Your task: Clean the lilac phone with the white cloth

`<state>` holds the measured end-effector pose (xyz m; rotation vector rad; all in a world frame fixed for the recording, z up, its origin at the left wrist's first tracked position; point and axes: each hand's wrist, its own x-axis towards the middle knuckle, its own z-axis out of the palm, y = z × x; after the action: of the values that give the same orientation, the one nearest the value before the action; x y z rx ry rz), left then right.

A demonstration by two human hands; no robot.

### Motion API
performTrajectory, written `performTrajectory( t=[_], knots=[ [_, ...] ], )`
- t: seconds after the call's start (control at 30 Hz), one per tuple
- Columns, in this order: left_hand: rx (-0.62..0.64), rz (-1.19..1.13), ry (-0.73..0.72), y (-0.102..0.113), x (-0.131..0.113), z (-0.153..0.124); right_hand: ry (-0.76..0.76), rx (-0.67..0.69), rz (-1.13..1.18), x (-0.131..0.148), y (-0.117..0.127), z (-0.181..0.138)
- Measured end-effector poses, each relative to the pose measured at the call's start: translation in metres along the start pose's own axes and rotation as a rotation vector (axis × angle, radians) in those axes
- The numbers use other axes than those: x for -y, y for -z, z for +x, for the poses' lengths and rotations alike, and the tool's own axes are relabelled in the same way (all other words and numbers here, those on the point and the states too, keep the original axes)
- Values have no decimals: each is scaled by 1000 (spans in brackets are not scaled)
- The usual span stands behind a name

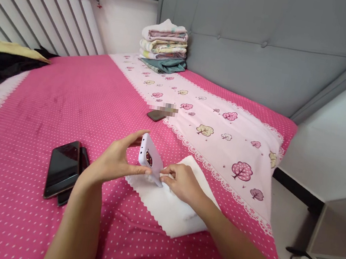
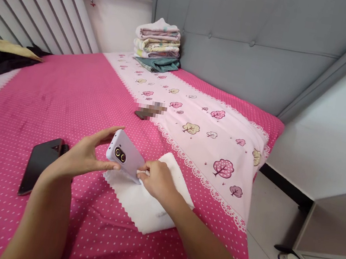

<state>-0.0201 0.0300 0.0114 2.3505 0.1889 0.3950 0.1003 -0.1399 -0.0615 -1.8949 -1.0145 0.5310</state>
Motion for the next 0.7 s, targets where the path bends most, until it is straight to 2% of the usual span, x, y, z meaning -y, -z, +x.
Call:
performTrajectory(
  t=[0.2,0.33,0.5,0.7],
  knots=[
    [-62,-30,62,-5,3,3,52,-4,-74,0,3,0],
    [-127,-58,123,-7,6,6,103,-95,28,9,5,-2],
    [-203,-93,194,-12,6,9,258,-234,95,19,8,-4],
    [-262,-121,267,-20,0,12,363,-302,114,20,7,-4]
  ],
)
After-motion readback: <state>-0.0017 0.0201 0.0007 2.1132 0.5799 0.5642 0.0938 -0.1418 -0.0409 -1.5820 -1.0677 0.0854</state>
